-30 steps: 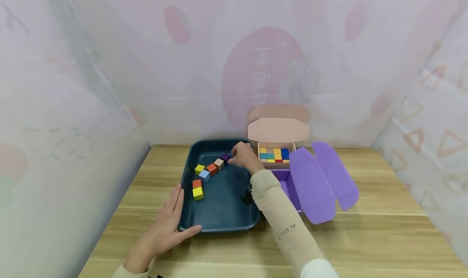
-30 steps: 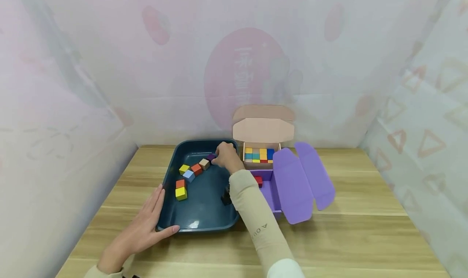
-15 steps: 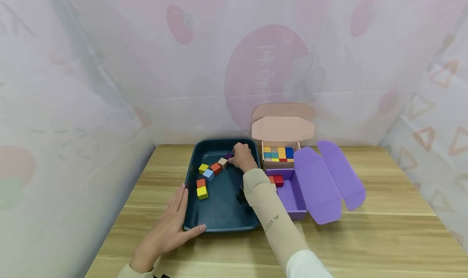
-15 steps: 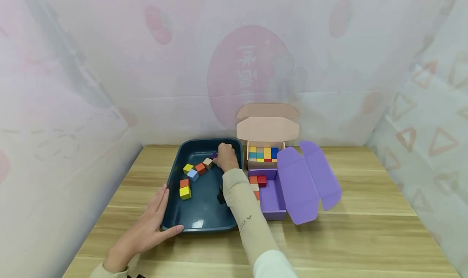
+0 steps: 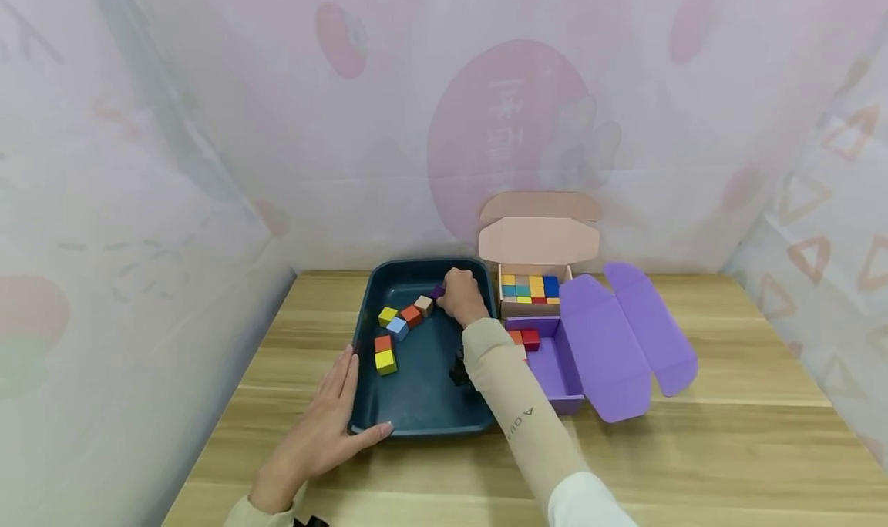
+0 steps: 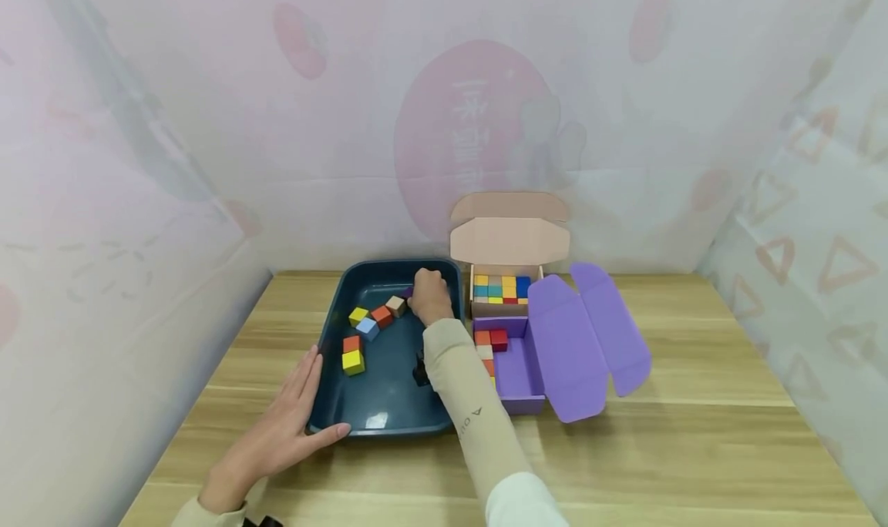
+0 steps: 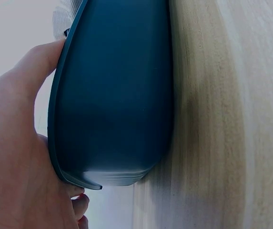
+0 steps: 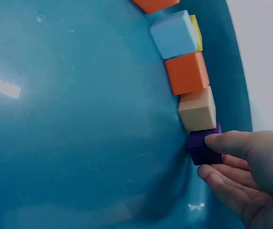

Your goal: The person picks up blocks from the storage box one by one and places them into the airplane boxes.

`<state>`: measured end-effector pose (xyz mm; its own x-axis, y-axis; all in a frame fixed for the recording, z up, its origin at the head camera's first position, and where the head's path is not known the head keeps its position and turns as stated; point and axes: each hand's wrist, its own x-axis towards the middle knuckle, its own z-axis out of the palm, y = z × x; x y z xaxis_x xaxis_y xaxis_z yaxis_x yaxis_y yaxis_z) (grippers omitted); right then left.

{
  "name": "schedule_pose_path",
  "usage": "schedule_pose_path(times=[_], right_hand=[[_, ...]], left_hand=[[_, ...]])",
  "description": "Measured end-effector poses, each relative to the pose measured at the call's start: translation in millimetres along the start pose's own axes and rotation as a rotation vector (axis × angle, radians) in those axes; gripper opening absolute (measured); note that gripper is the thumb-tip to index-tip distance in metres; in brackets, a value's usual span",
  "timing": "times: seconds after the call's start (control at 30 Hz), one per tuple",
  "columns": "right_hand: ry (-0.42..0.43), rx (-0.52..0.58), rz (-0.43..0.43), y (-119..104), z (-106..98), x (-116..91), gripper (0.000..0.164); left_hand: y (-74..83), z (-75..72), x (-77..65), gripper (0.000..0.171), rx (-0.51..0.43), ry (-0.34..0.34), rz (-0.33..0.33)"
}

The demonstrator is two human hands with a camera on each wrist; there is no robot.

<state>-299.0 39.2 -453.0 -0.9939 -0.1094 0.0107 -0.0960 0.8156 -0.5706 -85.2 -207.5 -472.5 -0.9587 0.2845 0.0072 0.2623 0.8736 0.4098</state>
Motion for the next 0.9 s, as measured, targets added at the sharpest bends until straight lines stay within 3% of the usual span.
schedule_pose_path(times=[0.13,0.33,0.63,0.9], right_hand=[[0.011,-0.013,0.014,-0.2,-13.4,-7.4,0.015],[0.094,-0.047,-0.010,2.8,-34.8,-19.3,0.020],[0.166,0.045,0.019,-7.4,-80.8,-62.8,0.024],[0.202,0.047,0.005,8.5,-102.1,-96.5,0.025]], left_hand=[[0.4,-1.2,-1.3,0.123,0.011,-0.013,-0.005],[-0.2,-4.1,-2.5,0.123,0.021,-0.010,-0.014],[0.1,-5.9,-2.6,0.123,0.035,-0.017,-0.013],[0.9,-3.6,0.4,0.123,0.032,-0.012,0.005]])
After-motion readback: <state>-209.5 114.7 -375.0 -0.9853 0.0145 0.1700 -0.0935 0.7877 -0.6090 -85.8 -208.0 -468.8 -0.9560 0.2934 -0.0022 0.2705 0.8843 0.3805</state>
